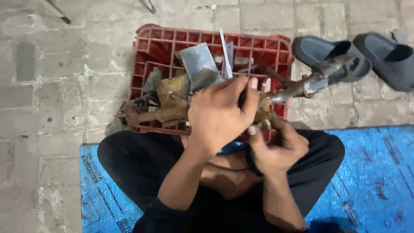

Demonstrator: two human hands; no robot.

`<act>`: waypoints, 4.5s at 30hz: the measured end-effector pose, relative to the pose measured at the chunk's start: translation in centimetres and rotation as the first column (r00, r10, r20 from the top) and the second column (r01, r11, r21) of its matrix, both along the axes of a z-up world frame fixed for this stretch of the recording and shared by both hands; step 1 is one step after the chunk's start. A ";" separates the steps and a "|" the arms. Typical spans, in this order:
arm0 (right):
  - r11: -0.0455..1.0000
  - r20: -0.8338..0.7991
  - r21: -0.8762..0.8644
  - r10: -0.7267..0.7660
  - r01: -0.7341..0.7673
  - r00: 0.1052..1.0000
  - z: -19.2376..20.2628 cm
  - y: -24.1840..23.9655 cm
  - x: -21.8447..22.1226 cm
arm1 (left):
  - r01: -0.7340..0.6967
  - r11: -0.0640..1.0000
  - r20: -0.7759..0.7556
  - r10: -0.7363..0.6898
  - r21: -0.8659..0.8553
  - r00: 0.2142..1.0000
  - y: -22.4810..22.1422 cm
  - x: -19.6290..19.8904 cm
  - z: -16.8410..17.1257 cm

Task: A person sits on the floor and uses pliers to refine and clean a rusty metal assembly held over a plastic crate.

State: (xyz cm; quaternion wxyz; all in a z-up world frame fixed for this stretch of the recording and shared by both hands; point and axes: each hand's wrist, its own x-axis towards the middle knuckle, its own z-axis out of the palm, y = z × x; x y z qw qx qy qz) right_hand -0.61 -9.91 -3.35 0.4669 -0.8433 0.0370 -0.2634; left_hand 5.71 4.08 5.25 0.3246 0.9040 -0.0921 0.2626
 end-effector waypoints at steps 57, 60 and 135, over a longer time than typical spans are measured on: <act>0.771 0.141 0.523 0.343 -0.364 0.929 -3.9 -2.4 -0.2 | -0.045 0.999 0.024 0.045 -0.017 0.999 0.1 0.0 -2.0; 0.854 0.117 0.382 0.334 -0.353 0.935 -3.2 -1.2 -0.8 | -0.019 0.998 0.019 0.020 -0.057 1.000 0.2 -0.5 -1.3; 0.962 0.221 -0.196 0.232 -0.190 0.947 5.0 -3.6 10.5 | 0.415 0.820 0.057 -0.473 0.394 0.879 1.9 -2.5 -2.4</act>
